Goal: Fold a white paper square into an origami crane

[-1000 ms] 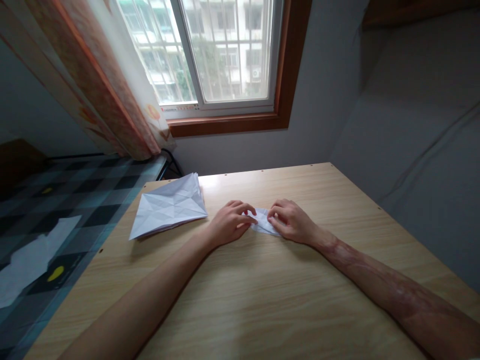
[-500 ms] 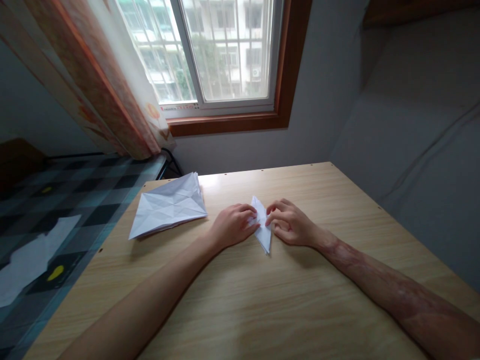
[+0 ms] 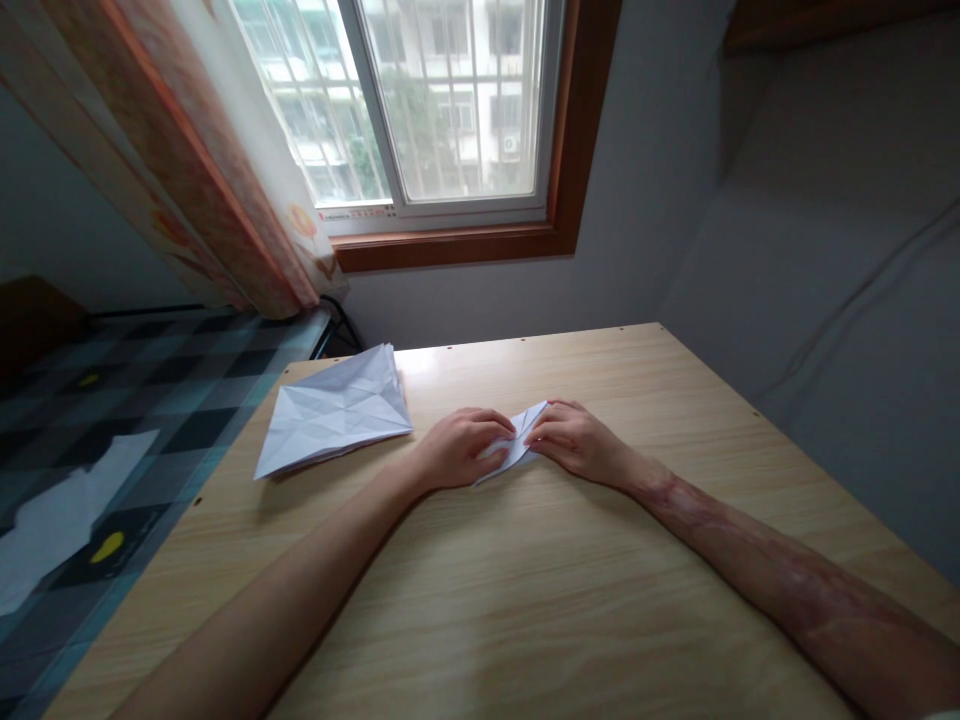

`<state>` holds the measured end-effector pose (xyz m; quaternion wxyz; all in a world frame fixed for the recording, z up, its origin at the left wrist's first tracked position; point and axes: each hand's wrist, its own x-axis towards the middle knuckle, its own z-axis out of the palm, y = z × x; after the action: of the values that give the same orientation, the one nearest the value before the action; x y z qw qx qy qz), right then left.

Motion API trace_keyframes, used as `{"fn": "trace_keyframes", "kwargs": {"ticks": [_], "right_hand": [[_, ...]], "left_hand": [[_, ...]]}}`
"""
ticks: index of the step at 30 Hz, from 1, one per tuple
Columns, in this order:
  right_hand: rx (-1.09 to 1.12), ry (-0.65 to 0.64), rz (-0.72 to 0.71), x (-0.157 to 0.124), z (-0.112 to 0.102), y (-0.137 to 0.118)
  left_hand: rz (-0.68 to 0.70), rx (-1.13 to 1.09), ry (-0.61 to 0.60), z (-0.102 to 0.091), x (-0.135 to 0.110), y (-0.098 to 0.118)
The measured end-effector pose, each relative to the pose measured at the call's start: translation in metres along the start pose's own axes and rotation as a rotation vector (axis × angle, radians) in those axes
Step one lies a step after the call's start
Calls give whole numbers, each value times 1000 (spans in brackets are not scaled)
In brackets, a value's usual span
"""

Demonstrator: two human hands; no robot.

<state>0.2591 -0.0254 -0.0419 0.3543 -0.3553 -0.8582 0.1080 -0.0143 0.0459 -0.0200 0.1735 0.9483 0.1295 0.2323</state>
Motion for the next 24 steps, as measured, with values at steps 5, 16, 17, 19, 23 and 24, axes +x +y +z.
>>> {"fn": "trace_keyframes", "kwargs": {"ticks": [5,16,17,19,23,24], "right_hand": [[63,27,100,-2,1,3],[178,-10,189,1,2,4],[193,-14,204,2,3,4],[212,-13,227,2,4,4],[193,-1,235,2,4,3],[184,4,231,2,4,3]], "left_hand": [[11,-50,-34,4,-5,-3],[32,-33,-24,7,-4,-3],[26,-18,-18,7,-3,-1],[8,6,-2,7,-3,3],[-55,61,26,7,1,14],[-72,83,29,8,1,16]]}}
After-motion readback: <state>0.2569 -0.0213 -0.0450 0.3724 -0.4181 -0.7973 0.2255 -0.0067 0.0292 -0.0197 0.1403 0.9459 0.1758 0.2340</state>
